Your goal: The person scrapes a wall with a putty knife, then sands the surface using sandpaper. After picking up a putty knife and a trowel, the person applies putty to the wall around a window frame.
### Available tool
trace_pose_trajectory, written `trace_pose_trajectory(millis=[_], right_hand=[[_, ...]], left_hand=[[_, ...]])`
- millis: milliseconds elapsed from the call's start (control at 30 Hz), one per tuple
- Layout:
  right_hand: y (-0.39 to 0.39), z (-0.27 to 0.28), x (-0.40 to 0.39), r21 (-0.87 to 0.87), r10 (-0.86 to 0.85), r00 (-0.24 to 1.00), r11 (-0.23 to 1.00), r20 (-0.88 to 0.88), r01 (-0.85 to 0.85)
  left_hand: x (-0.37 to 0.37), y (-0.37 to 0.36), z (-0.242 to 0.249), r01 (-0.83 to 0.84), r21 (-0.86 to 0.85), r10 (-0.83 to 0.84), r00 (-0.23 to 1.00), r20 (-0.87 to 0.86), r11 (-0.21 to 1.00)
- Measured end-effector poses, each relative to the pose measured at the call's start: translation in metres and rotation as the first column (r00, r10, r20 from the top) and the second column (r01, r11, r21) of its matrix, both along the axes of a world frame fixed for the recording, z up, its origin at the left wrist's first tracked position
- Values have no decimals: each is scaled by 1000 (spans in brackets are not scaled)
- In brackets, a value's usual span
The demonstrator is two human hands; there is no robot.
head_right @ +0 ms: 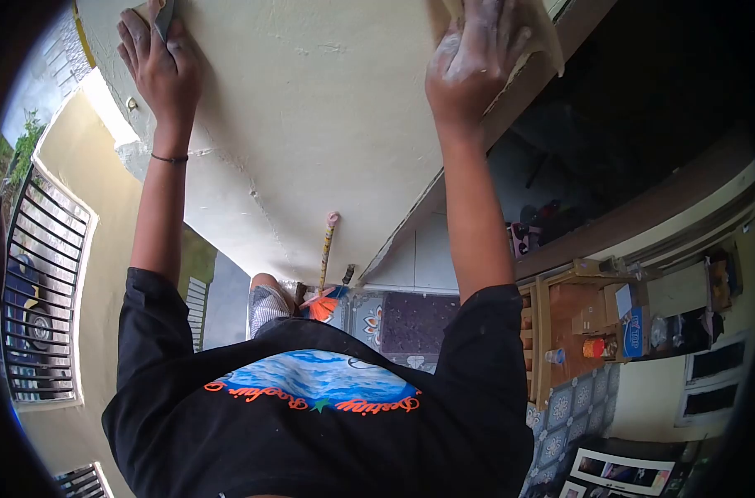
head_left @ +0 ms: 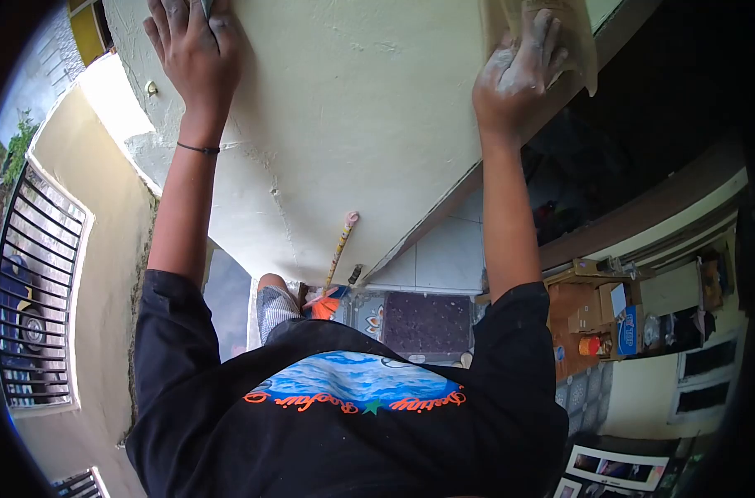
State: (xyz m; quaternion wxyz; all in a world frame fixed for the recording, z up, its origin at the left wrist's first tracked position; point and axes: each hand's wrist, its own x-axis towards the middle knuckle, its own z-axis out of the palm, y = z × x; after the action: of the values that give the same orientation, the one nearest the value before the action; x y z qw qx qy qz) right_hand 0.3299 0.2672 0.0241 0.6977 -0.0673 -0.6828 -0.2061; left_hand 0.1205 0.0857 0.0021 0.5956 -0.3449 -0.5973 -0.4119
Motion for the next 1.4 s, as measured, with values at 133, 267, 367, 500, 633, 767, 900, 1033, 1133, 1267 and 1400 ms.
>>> trace_pose_trajectory(millis=[133, 267, 367, 500, 633, 767, 900, 1033, 1133, 1267, 1400], right_hand=[[15, -6, 7, -58, 4, 1000, 998, -15, -5], [-9, -127, 5, -175, 12, 959, 984, 283, 39], [3, -145, 17, -147, 82, 949, 988, 305, -38], [14, -42, 28, -99, 7, 996, 995, 91, 2], [4, -33, 23, -58, 42, 999, 997, 22, -40], [-7, -167, 23, -294, 52, 954, 955, 295, 39], [-14, -256, 32, -394, 90, 892, 913, 443, 104], [-9, -181, 28, -413, -14, 959, 901, 282, 134], [3, -137, 29, -390, -33, 975, 913, 218, 118], [-12, -197, 28, -447, 0, 957, 884, 290, 135], [-24, -277, 35, -545, 120, 860, 814, 496, 201]], left_hand=[[-3, 9, -21, 9, 54, -8, 1000, -14, 998], [26, 19, -123, -22, -133, 41, 988, 146, 991], [17, 8, -125, -2, -190, 23, 994, 107, 982], [-7, -3, -36, 26, -16, -27, 998, -65, 1000], [4, 0, -20, 34, 48, -32, 998, -49, 998], [18, 9, -126, -2, -81, 16, 984, 175, 997], [22, 2, -192, 24, -190, 26, 966, 256, 982], [16, 2, -122, 5, -102, 14, 984, 176, 995], [15, 6, -96, 0, -78, 10, 992, 129, 997], [24, 7, -144, 93, -104, -67, 971, 231, 990], [31, -2, -203, 87, -284, -5, 961, 275, 955]])
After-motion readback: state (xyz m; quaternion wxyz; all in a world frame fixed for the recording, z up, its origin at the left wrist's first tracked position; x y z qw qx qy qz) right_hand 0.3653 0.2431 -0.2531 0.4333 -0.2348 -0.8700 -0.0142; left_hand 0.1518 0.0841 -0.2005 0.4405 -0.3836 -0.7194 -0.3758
